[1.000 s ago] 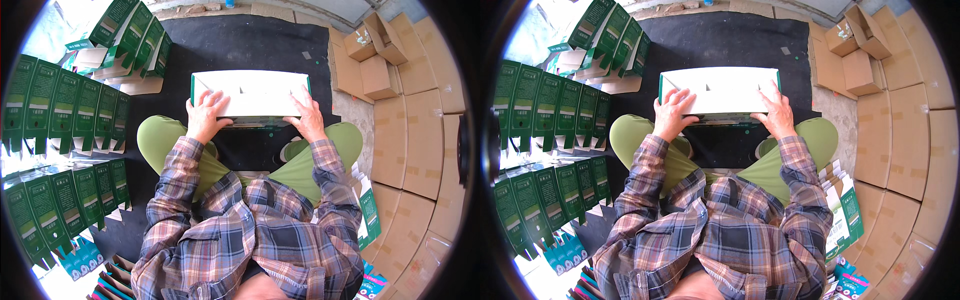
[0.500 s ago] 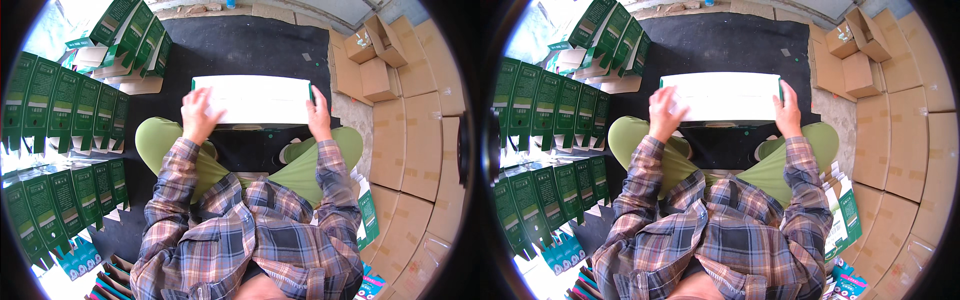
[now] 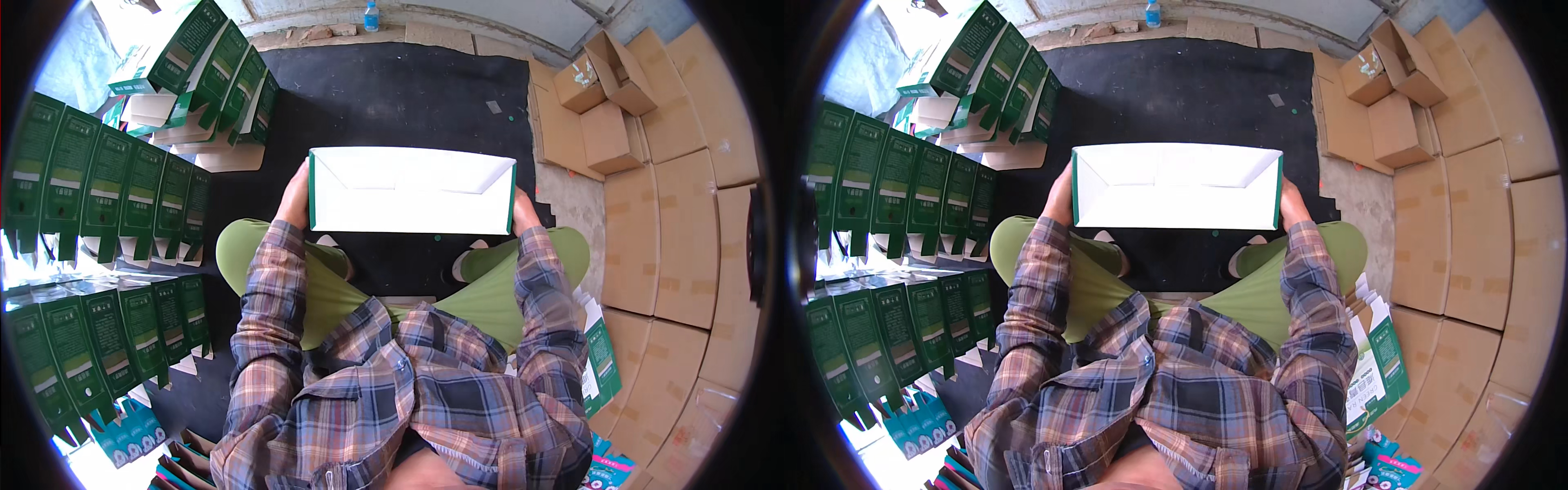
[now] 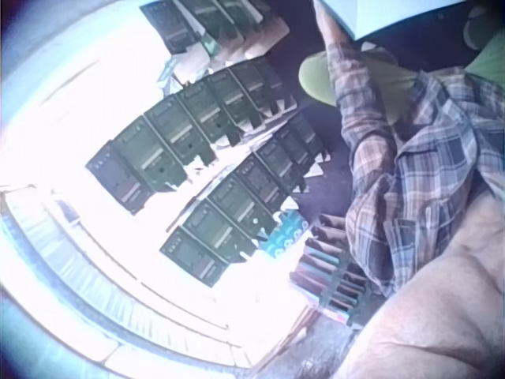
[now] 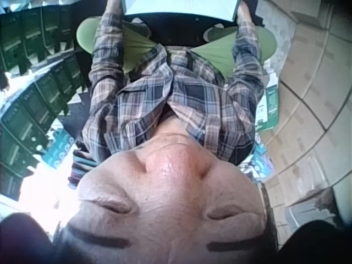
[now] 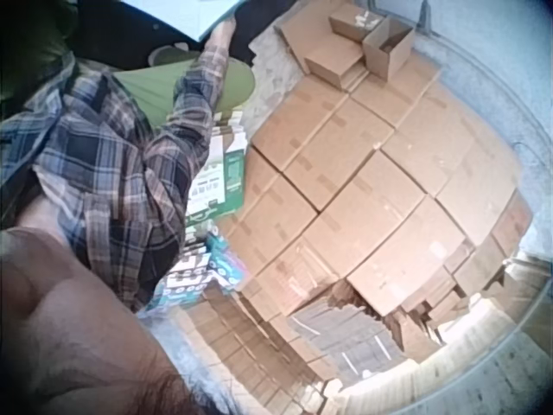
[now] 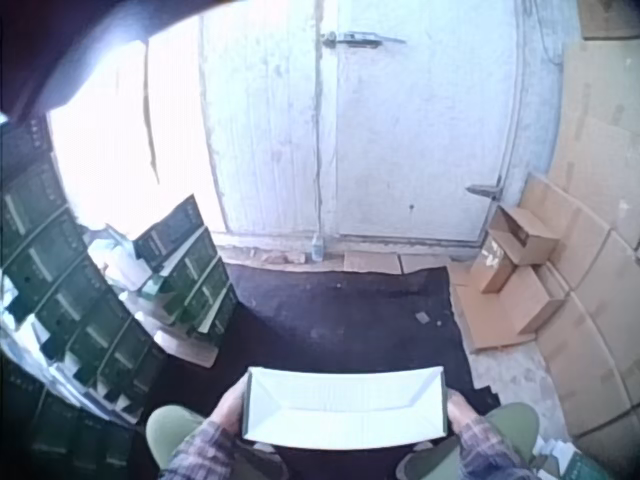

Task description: Folding cardboard boxes for radish packaging.

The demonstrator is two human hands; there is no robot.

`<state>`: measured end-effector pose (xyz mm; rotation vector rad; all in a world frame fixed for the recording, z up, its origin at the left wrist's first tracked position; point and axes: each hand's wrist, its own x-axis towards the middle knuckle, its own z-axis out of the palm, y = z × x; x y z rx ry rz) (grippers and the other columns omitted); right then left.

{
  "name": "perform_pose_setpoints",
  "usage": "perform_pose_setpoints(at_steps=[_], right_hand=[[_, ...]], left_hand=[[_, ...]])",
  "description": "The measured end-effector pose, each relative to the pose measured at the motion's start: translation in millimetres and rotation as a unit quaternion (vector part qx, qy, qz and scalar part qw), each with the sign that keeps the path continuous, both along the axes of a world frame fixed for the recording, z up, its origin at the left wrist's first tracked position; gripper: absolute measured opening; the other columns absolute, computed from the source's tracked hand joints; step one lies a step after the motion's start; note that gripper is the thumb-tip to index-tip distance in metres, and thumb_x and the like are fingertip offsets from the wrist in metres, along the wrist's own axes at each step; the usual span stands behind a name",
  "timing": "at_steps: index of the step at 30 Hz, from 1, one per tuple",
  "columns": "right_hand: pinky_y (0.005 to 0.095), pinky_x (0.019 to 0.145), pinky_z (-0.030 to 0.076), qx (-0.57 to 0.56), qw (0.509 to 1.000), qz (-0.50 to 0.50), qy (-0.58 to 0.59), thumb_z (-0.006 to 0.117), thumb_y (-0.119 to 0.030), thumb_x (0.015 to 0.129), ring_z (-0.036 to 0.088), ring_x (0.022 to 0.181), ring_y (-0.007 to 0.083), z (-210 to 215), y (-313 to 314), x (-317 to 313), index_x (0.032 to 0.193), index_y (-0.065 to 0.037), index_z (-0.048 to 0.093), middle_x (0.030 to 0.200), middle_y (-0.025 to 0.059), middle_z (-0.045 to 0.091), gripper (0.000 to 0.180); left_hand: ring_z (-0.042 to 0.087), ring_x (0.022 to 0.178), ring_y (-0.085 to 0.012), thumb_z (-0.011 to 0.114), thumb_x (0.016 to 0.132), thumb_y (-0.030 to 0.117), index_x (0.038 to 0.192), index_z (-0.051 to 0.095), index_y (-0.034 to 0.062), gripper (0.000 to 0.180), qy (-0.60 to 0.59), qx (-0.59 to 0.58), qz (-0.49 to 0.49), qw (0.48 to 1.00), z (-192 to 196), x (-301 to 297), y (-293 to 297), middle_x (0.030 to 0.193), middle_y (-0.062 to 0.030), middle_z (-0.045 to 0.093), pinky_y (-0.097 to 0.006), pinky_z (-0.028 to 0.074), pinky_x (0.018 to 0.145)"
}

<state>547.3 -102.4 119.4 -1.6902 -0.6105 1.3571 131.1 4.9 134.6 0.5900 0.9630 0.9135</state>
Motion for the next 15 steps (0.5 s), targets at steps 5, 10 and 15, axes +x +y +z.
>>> perform_pose_setpoints(at_steps=[5, 10, 15], right_hand=[[0.0305, 0.088, 0.043, 0.176, 0.979, -0.065, 0.086, 0.043, -0.049, 0.093, 0.057, 0.101, 0.0176, 44, 2, -5, 0.118, 0.004, 0.055, 0.112, 0.0125, 0.061, 0.059], [0.0393, 0.081, 0.045, 0.067, 0.994, -0.083, 0.036, 0.052, -0.057, 0.086, 0.057, 0.096, 0.0198, 27, 7, 7, 0.113, -0.008, 0.056, 0.105, 0.0072, 0.06, 0.056], [0.0386, 0.078, 0.048, -0.027, 1.0, -0.005, -0.005, 0.046, -0.04, 0.092, 0.059, 0.096, 0.0213, 16, 3, -7, 0.118, -0.007, 0.053, 0.108, 0.0067, 0.061, 0.042]], left_hand=[[0.056, 0.088, -0.0142, 0.046, 0.095, 0.028, 0.093, 0.057, 0.008, 0.023, 0.007, 0.145, 0.092, 0.985, 23, -7, -3, 0.093, -0.0031, 0.059, -0.029, 0.044, 0.082], [0.053, 0.084, -0.0129, 0.039, 0.097, 0.041, 0.111, 0.057, 0.0126, 0.036, 0.103, 0.052, 0.113, 0.987, 3, -3, 1, 0.085, 0.0007, 0.056, -0.033, 0.044, 0.075], [0.052, 0.088, -0.0149, 0.044, 0.09, 0.05, 0.109, 0.057, 0.0155, 0.042, 0.209, -0.056, -0.011, 0.976, -1, 2, -1, 0.1, 0.0, 0.058, -0.035, 0.042, 0.075]])
